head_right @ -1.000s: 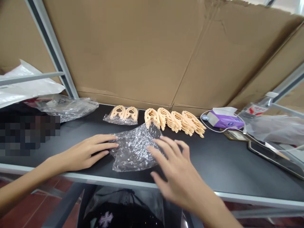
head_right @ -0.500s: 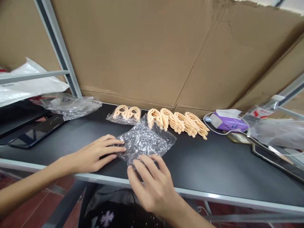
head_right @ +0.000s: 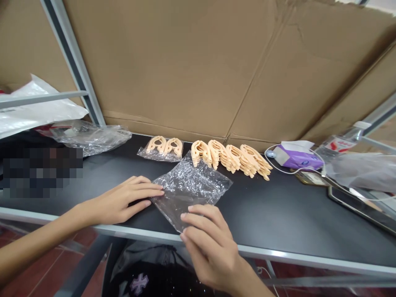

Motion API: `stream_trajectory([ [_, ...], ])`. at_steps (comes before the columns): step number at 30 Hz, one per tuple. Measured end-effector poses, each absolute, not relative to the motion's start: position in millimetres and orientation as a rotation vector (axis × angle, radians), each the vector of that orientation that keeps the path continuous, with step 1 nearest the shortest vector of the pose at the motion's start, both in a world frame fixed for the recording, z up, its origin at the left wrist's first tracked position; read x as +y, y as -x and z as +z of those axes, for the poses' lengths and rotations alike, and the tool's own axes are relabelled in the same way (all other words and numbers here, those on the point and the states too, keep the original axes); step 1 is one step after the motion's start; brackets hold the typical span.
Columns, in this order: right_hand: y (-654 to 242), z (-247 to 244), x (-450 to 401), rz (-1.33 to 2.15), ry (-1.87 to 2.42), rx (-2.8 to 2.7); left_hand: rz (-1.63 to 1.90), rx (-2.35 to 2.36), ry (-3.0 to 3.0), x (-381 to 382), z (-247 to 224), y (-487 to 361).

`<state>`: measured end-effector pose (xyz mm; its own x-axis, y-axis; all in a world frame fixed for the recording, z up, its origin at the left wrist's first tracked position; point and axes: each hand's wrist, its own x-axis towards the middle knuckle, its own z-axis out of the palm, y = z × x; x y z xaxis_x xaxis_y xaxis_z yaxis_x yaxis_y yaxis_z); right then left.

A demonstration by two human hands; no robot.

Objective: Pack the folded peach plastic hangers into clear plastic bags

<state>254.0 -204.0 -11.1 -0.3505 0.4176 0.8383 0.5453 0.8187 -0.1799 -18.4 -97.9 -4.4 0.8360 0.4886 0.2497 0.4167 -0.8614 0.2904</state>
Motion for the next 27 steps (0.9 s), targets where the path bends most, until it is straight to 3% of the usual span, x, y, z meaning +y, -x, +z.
stream_trajectory([
  [13,-243,-29,-216,-0.307,0.61,-2.269,0.304,0.912,-2.852,-94,-9,46],
  [20,-213,-27,-213,-0.277,0.754,-2.34,0.634,1.069,-2.881,-108,-2,20],
  [27,-224,13,-193,-0.209,0.676,-2.147,0.22,0.96,-2.91,-113,-19,3],
])
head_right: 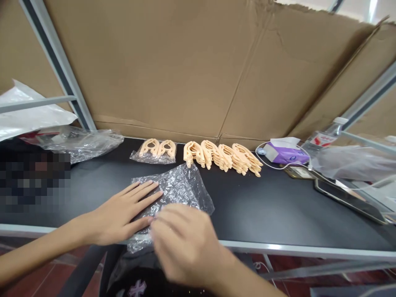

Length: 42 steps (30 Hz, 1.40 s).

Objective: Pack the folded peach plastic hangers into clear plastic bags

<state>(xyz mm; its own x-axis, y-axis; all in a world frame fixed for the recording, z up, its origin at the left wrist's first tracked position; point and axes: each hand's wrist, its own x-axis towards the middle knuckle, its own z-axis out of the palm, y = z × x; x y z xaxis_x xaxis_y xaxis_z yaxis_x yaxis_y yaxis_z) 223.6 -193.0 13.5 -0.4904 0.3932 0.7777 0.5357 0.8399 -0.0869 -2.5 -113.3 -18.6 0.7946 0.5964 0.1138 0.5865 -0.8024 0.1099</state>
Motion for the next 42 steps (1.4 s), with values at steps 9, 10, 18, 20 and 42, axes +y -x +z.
stream_trajectory([
  [9,-284,42,-64,-0.31,1.729,-1.877,0.063,0.741,-2.848,-77,10,31],
  [10,-281,41,-54,-0.338,1.78,-1.908,0.062,0.741,-2.848,-74,12,36],
  [18,-265,22,-40,-0.351,1.907,-2.027,0.093,0.794,-2.911,-70,21,67],
  [20,-268,20,-42,-0.34,1.881,-2.03,0.136,0.8,-2.91,-71,24,66],
  [42,-279,0,-41,-0.43,1.883,-1.86,0.14,0.707,-2.915,-101,33,9],
])
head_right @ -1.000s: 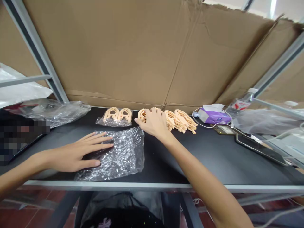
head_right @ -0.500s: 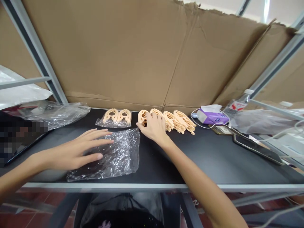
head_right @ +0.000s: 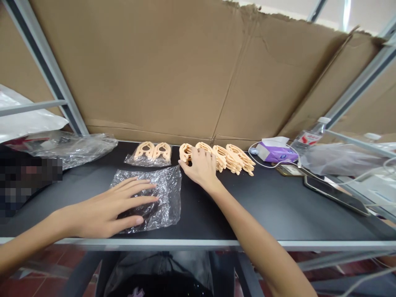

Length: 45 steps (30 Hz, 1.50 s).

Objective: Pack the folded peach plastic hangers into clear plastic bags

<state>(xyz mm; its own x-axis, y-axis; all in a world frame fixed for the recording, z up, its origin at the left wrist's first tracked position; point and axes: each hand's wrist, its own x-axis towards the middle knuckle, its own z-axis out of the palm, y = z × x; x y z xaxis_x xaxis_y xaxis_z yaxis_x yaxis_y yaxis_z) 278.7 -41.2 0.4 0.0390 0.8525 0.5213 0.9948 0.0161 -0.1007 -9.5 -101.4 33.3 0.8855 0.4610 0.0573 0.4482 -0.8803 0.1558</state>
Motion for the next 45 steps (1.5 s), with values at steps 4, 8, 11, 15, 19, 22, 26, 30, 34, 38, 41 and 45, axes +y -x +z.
stream_trajectory([
  [4,-280,0,-40,-0.463,1.871,-1.887,0.146,0.714,-2.915,-100,29,9],
  [8,-280,0,-41,-0.476,1.871,-1.913,0.135,0.723,-2.914,-99,26,10],
  [11,-280,-1,-43,-0.511,1.859,-1.949,0.116,0.733,-2.921,-99,25,12],
  [15,-278,-1,-45,-0.584,1.832,-1.971,0.096,0.747,-2.943,-96,21,14],
  [19,-276,0,-46,-0.652,1.842,-1.951,0.101,0.74,-2.955,-94,16,17],
  [22,-277,1,-47,-0.657,1.864,-1.931,0.127,0.729,-2.955,-93,14,18],
  [26,-277,1,-47,-0.631,1.849,-1.933,0.142,0.741,-2.961,-92,14,19],
  [30,-277,1,-49,-0.579,1.83,-1.921,0.114,0.767,-2.985,-91,16,25],
  [34,-277,1,-51,-0.558,1.831,-1.908,0.138,0.784,-2.987,-92,15,31],
  [38,-276,0,-49,-0.577,1.865,-1.881,0.159,0.789,-2.98,-93,13,33],
  [41,-275,0,-49,-0.597,1.86,-1.897,0.158,0.796,-2.966,-92,15,35],
  [45,-273,0,-50,-0.553,1.843,-1.91,0.171,0.833,-2.948,-89,21,42],
])
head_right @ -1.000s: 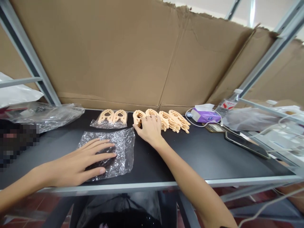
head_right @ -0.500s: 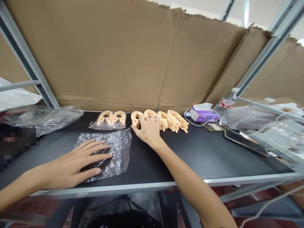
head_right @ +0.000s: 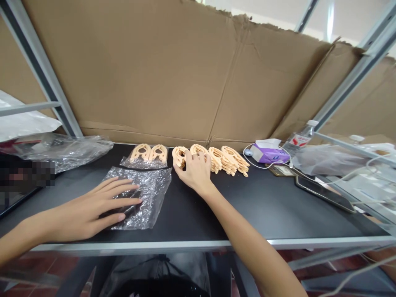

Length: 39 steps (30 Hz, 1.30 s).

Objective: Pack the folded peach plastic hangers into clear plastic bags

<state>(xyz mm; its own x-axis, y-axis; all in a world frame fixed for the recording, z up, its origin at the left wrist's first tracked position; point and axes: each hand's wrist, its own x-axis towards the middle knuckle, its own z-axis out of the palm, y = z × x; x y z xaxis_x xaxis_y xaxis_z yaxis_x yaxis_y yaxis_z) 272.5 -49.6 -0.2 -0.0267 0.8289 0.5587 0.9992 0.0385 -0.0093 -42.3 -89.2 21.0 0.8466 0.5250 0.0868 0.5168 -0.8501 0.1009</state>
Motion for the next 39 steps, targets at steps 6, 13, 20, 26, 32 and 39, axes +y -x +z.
stream_trajectory([
  [6,-271,-1,-48,-0.521,1.855,-1.897,0.273,0.854,-2.958,-87,20,53],
  [13,-270,-1,-43,-0.394,1.845,-1.788,0.232,0.875,-2.965,-90,19,45],
  [20,-272,-2,-40,-0.376,1.854,-1.795,0.159,0.888,-2.94,-91,18,40],
  [26,-271,-1,-43,-0.505,1.884,-1.883,0.222,0.838,-2.953,-90,14,39],
  [32,-271,2,-44,-0.581,1.86,-1.933,0.245,0.824,-2.954,-90,15,38],
  [39,-277,5,-40,-0.487,1.817,-1.866,0.241,0.823,-2.952,-91,15,40],
])
